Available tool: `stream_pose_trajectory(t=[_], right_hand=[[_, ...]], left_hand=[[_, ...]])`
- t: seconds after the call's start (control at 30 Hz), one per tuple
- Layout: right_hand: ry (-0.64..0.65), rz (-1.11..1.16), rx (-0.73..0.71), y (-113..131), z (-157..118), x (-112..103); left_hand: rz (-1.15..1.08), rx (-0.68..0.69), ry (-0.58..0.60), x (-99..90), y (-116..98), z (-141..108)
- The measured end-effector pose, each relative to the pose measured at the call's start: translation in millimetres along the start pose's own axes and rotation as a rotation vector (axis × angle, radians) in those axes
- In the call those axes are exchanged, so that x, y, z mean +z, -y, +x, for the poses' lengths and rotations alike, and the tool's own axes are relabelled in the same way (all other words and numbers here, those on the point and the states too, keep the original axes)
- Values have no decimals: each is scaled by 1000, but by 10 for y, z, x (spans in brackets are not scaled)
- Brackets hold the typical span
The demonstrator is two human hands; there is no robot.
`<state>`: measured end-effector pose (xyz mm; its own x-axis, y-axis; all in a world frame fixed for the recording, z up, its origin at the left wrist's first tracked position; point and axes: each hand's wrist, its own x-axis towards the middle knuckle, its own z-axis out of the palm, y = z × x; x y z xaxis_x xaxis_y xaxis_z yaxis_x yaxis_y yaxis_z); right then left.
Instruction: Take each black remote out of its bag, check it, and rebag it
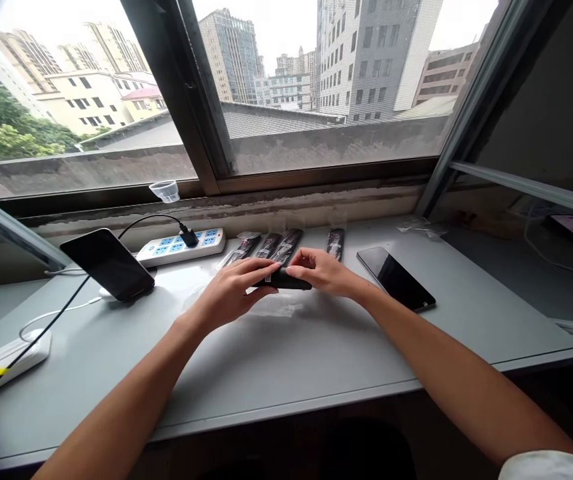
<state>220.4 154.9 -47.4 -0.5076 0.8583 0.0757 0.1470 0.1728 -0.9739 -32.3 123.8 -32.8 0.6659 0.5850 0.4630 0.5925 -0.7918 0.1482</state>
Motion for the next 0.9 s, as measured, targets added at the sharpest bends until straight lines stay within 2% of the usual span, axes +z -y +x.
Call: stream_pose_trajectory(t=[0.07, 0.13, 0.23, 0.27, 0.33, 0.43, 0.5, 0.63, 0.77, 0.9], right_hand=[[105, 64, -19, 46, -11, -12], [143, 122, -11, 70, -12, -45], [15, 212, 80, 48, 10, -138], [-46, 239, 113, 31, 20, -175], [-134, 272, 140, -1, 34, -244], [-128, 272, 117, -24, 31, -306], [-113, 253, 140, -19, 14, -312], [-169, 203, 225, 11, -17, -280], [-251, 198, 203, -8, 13, -262], [-409, 140, 177, -99, 76, -217]], left_hand=[[3, 29, -4, -19, -53, 35], [24, 22, -67, -63, -98, 67], [38, -69, -189, -167, -113, 71], [17, -88, -169, -200, -103, 59], [-40, -99, -6, -245, -72, 19], [-70, -154, 281, -250, -34, -46], [-68, -219, 371, -238, -16, -76], [-92, -296, 381, -238, 42, -111], [-109, -300, 322, -241, 82, -117], [-227, -350, 279, -222, -17, -68]])
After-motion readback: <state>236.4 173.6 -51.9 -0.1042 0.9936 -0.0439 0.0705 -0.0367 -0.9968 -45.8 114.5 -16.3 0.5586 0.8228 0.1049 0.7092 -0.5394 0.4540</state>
